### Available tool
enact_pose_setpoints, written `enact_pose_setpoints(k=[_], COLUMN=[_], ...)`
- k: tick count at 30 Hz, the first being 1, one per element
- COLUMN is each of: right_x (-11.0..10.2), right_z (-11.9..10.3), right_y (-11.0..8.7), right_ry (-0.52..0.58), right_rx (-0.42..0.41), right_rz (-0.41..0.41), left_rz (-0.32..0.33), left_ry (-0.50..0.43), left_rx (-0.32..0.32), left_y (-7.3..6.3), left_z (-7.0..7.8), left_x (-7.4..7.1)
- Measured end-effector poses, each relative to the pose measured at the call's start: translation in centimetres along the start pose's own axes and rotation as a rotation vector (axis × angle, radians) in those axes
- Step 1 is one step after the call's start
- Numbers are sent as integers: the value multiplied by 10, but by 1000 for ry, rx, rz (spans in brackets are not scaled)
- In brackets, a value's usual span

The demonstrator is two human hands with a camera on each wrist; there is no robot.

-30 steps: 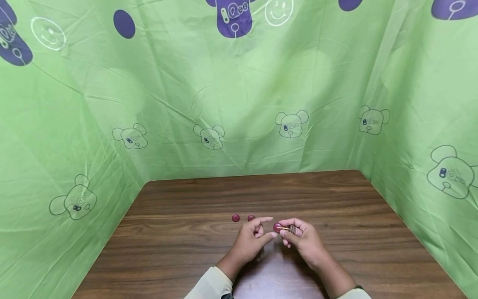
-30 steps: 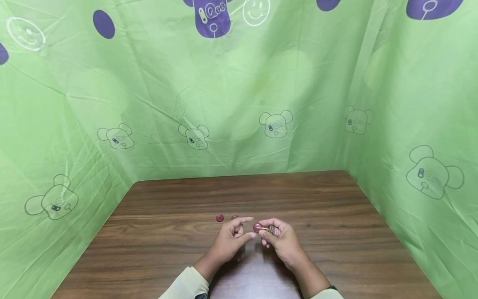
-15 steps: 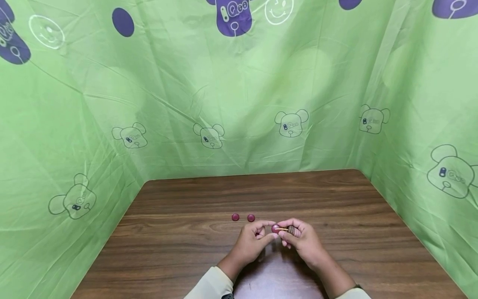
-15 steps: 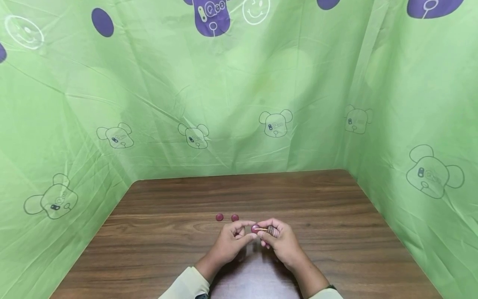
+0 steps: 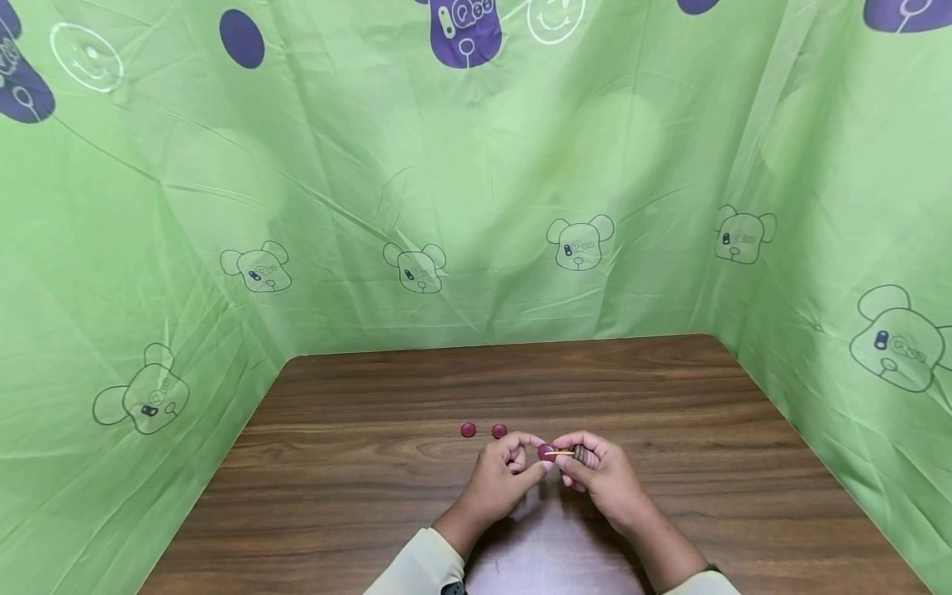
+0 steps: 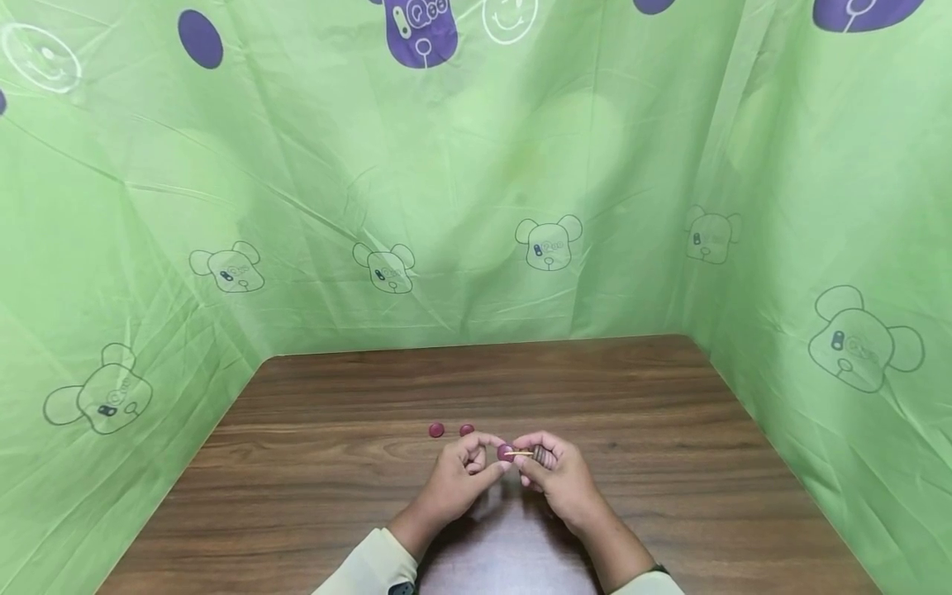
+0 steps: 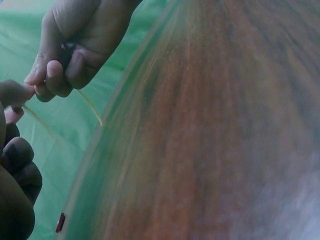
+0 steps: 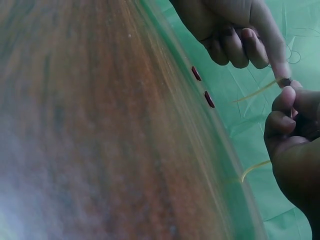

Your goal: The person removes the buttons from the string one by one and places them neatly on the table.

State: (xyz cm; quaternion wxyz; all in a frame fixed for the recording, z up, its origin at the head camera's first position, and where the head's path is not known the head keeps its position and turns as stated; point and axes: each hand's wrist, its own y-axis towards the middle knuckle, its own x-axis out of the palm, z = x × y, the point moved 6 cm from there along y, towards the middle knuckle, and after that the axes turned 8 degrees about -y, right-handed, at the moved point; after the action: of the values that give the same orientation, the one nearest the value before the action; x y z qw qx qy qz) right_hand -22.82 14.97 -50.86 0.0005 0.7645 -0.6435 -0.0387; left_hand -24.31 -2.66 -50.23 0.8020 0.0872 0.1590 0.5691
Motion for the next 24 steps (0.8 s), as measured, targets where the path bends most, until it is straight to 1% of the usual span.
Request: enact_pose_setpoints(k=[4,10,18,20,24], right_x=[-3,-7,-10,-11,-14], right_z=[0,-2,-6,-6,-4], right_y=[0,-1,-1,-2,-2], right_ry=[-17,-67,-95,-111,-134], right_rx=[10,31,-23,-30,-30], right_rz=[26,79,97,117,183], left_rz=[17,42,39,38,37], left_ry=[-4,13,2,-9,-29], left_rx=[-5,7,15,23,39], left_y=[0,1,1,1,1], left_z=[0,-1,-4,-5,-6], left_x=[-1,-3,-5,-6,-6])
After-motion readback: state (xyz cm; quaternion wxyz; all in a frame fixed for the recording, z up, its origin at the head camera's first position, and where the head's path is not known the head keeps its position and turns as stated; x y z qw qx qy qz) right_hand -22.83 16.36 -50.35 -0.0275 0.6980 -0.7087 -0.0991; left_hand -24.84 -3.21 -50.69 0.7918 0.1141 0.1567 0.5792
